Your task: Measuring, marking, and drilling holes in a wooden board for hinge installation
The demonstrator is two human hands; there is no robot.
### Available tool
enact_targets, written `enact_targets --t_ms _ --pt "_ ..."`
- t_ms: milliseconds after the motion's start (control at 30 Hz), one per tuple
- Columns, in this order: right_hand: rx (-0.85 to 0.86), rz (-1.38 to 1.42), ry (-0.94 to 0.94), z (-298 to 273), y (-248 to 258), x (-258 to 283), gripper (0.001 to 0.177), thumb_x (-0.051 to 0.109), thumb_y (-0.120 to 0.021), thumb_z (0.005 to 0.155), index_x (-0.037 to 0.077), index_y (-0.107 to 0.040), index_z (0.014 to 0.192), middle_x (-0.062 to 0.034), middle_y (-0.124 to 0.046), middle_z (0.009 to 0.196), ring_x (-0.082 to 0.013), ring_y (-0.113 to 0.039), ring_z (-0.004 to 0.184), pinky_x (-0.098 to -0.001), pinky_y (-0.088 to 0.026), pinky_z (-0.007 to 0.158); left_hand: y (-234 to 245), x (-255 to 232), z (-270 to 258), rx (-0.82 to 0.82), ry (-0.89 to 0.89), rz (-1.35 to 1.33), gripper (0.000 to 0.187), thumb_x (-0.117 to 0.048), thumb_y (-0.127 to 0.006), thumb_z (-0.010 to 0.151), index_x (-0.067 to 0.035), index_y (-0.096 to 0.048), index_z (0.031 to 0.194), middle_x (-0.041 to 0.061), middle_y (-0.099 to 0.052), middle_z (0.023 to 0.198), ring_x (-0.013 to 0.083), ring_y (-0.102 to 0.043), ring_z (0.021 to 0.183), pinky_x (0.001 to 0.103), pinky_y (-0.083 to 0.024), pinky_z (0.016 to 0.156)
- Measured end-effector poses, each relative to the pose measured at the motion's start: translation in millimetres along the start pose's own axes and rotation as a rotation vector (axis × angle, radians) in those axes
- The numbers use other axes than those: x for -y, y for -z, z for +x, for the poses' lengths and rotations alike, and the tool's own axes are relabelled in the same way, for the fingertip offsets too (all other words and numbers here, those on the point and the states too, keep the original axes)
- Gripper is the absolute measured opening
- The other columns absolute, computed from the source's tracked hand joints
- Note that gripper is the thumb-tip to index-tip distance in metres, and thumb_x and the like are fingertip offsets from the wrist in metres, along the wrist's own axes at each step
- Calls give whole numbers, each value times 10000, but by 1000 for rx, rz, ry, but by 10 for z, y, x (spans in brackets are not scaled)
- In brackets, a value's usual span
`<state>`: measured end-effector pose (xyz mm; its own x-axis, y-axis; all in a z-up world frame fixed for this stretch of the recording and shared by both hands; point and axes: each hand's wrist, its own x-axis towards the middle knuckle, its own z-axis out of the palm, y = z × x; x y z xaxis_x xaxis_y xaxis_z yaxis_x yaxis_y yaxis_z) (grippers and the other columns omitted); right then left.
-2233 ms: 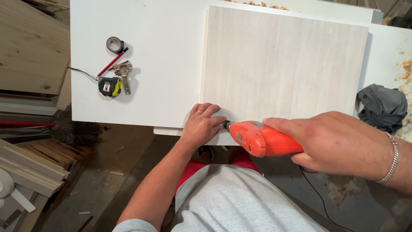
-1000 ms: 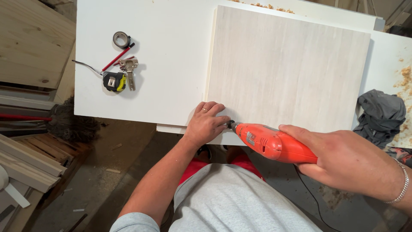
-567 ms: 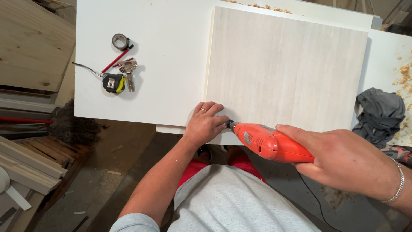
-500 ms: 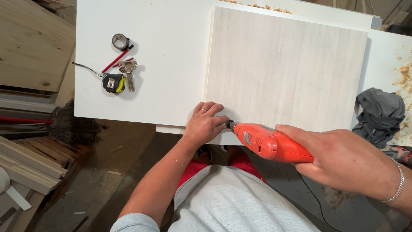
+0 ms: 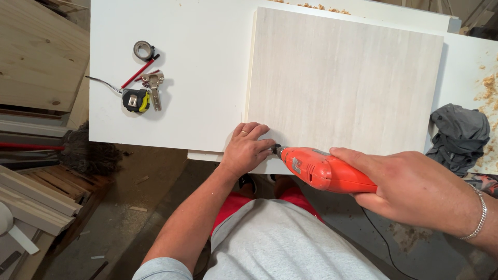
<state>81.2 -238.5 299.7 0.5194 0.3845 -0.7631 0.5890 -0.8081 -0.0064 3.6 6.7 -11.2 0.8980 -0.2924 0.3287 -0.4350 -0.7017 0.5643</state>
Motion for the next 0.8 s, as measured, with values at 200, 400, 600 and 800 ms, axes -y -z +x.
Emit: enact_targets --t_ms 200,400,600,800 --pt "-9 2 33 8 -16 -19 870 425 -705 767 465 -330 1551 104 -802 975 -322 -741 664 -446 -574 633 -14 3 -2 2 10 -3 199 -221 -803 811 -238 -765 1006 27 -613 1231 284 -559 1146 438 -429 956" --pt "-4 -6 44 19 -12 -34 870 432 -698 778 459 -317 1560 105 -798 983 -318 -738 652 -443 -577 622 5 10 9 23 4 0 190 -228 -796 814 -240 -741 995 32 -602 1237 288 -556 1143 442 -419 946" --pt "9 -17 19 46 29 -3 860 424 -698 758 483 -324 1530 92 -784 1008 -359 -739 707 -473 -576 659 8 13 12 35 0 6 201 -245 -806 820 -242 -746 1012 34 -606 1246 286 -554 1152 441 -416 957" --pt "42 -23 40 56 1 12 930 433 -740 755 460 -288 1567 96 -759 1135 -364 -760 780 -478 -596 701 213 -31 94 143 47 -10 556 -315 -871 759 -158 -668 1253 43 -635 1284 289 -573 1192 449 -432 1008"
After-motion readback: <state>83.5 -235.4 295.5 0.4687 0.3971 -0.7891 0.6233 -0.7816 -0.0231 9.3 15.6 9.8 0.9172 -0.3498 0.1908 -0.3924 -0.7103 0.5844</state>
